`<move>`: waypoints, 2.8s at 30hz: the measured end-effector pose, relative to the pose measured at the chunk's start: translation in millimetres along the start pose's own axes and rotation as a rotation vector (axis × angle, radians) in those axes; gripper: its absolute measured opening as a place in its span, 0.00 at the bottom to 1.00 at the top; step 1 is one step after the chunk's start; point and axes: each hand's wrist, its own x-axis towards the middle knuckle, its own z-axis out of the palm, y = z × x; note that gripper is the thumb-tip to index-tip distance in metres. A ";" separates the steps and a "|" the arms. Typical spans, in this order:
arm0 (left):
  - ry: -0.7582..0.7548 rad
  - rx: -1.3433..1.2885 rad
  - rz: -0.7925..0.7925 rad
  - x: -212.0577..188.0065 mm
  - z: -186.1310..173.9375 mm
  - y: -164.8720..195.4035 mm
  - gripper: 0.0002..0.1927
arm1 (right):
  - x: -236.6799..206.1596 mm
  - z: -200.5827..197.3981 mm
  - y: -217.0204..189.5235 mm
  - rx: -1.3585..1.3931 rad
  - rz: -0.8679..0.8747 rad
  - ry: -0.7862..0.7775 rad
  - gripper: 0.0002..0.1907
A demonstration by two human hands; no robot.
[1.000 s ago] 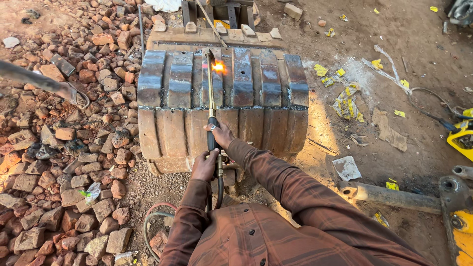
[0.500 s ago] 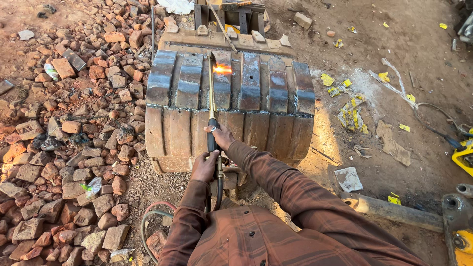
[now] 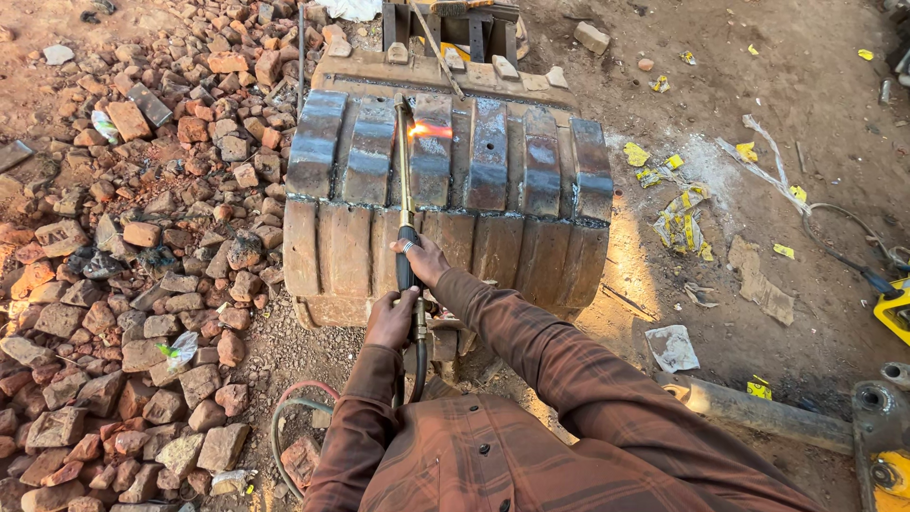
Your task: The person uses a handheld blowtorch to apply a flame to the surface of a large, heavy metal component, likely a bulldozer track shoe. The person holds the torch steady and directs the flame onto the metal, which is positioned on the ground in an outdoor work area.
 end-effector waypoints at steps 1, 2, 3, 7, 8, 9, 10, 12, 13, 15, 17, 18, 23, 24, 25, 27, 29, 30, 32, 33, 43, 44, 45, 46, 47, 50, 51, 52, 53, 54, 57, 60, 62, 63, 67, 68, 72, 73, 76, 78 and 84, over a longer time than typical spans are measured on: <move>0.000 -0.002 0.007 -0.4 0.6 -0.8 0.27 | -0.4 0.0 0.9 0.005 0.005 -0.002 0.25; 0.002 -0.004 0.015 0.0 0.7 -0.7 0.27 | 0.0 0.3 0.9 0.011 0.008 -0.005 0.25; 0.004 -0.005 0.024 0.1 0.1 -0.3 0.27 | 0.3 0.9 0.4 0.017 0.010 -0.009 0.25; 0.006 0.015 0.016 -1.5 -0.2 2.6 0.27 | -2.2 0.6 -3.3 0.006 -0.006 -0.011 0.25; 0.004 0.026 0.014 -2.5 -0.1 3.6 0.28 | -3.3 0.3 -5.0 0.013 0.003 -0.014 0.26; 0.003 0.036 0.012 -3.1 -0.5 5.1 0.28 | -4.2 0.5 -6.8 0.020 0.011 -0.017 0.26; 0.000 0.037 -0.013 -3.9 -0.6 6.6 0.28 | -5.7 0.6 -8.2 0.012 0.019 -0.012 0.26; -0.007 0.037 -0.064 -5.5 0.2 9.9 0.29 | -8.0 -0.1 -10.8 -0.004 0.034 -0.002 0.26; -0.007 0.040 -0.065 -6.9 0.1 11.0 0.29 | -8.8 0.0 -11.6 -0.016 0.037 0.000 0.26; -0.007 0.044 -0.067 -9.4 0.6 12.7 0.31 | -10.0 -0.6 -11.7 -0.040 0.046 0.004 0.27; -0.018 0.050 -0.051 -10.0 0.2 15.6 0.30 | -9.0 -0.7 -11.4 -0.041 0.022 0.004 0.27; -0.023 0.053 -0.046 -11.0 0.2 16.1 0.30 | -8.7 -0.7 -10.4 -0.041 0.013 0.004 0.27; -0.026 0.036 -0.053 -14.6 2.6 18.2 0.27 | -7.7 -4.0 -7.1 -0.028 0.029 0.008 0.24; -0.029 0.023 -0.049 -14.5 3.1 19.1 0.27 | -7.5 -4.9 -7.6 -0.027 0.027 0.007 0.23; -0.034 0.025 -0.046 -15.1 3.6 19.1 0.27 | -9.0 -5.8 -6.8 -0.013 0.015 0.005 0.23; -0.044 0.028 -0.037 -14.9 4.7 19.9 0.27 | -11.7 -8.4 -6.4 0.014 -0.013 0.002 0.22; -0.038 0.055 -0.041 -16.3 6.5 19.2 0.27 | -14.9 -11.7 -5.8 0.015 -0.012 0.010 0.21; -0.035 0.069 -0.041 -16.0 7.1 19.6 0.27 | -15.2 -12.8 -6.2 0.015 -0.014 0.014 0.21; -0.043 0.062 -0.042 -16.2 9.6 20.1 0.27 | -16.3 -15.3 -5.8 0.000 0.007 0.044 0.21; -0.046 0.059 -0.042 -16.1 10.2 20.4 0.27 | -16.0 -15.9 -5.3 -0.007 0.016 0.058 0.21; -0.101 0.053 -0.066 -17.8 17.0 21.4 0.25 | -14.4 -27.5 6.1 -0.017 0.003 0.086 0.25; -0.096 0.060 -0.067 -18.6 17.6 21.2 0.25 | -14.8 -28.7 5.8 -0.017 0.001 0.091 0.25; -0.091 0.067 -0.070 -19.6 18.2 20.8 0.25 | -15.8 -29.5 5.9 -0.018 0.001 0.094 0.26; -0.101 0.052 -0.069 -19.4 19.0 21.1 0.24 | -16.1 -30.4 5.3 -0.024 0.003 0.095 0.26; -0.110 0.038 -0.069 -19.1 19.7 21.7 0.24 | -16.2 -31.5 4.4 -0.029 0.006 0.095 0.26; -0.118 0.054 -0.075 -19.8 20.6 22.0 0.25 | -19.7 -32.9 5.9 0.009 -0.005 0.100 0.27; -0.117 0.069 -0.077 -20.2 21.2 22.2 0.26 | -21.1 -33.8 6.8 0.031 -0.011 0.102 0.27; -0.118 0.074 -0.067 -20.6 21.4 22.4 0.27 | -21.5 -34.4 7.1 0.030 -0.013 0.098 0.27; -0.118 0.079 -0.056 -21.0 21.3 22.7 0.27 | -22.0 -35.0 7.3 0.029 -0.016 0.095 0.27; -0.118 0.083 -0.044 -21.0 21.6 23.2 0.28 | -22.2 -35.8 7.2 0.027 -0.019 0.091 0.27; -0.134 0.052 -0.056 -22.3 21.8 22.9 0.27 | -24.1 -36.5 6.1 0.053 -0.023 0.084 0.27; -0.129 0.065 -0.025 -21.7 21.6 21.4 0.27 | -26.3 -35.8 3.6 0.039 -0.013 0.081 0.27; -0.120 0.067 -0.033 -20.2 20.7 19.9 0.28 | -27.4 -33.9 2.5 0.015 -0.003 0.080 0.27; -0.117 0.068 -0.039 -19.9 20.8 18.8 0.28 | -28.2 -33.7 2.4 0.003 0.004 0.080 0.27; -0.101 0.037 -0.035 -18.5 18.9 17.5 0.29 | -24.2 -29.1 -0.2 -0.026 -0.018 0.090 0.26; -0.096 0.036 -0.038 -18.9 17.9 17.8 0.28 | -23.4 -28.3 -1.0 -0.043 -0.016 0.092 0.26; -0.081 0.065 -0.088 -21.7 15.1 21.1 0.26 | -22.7 -24.0 -5.2 -0.016 -0.015 0.049 0.27; -0.077 0.059 -0.077 -22.9 13.9 21.9 0.26 | -22.8 -22.2 -6.3 -0.026 -0.007 0.047 0.27; -0.066 0.036 -0.055 -25.6 11.0 23.9 0.25 | -22.4 -18.5 -8.7 -0.048 0.010 0.033 0.28; -0.059 0.018 -0.052 -26.8 8.5 24.5 0.25 | -21.0 -15.4 -8.4 -0.047 0.006 0.012 0.28; -0.020 -0.013 -0.030 -27.6 3.7 23.7 0.26 | -9.3 -6.1 -2.8 -0.020 -0.005 -0.004 0.27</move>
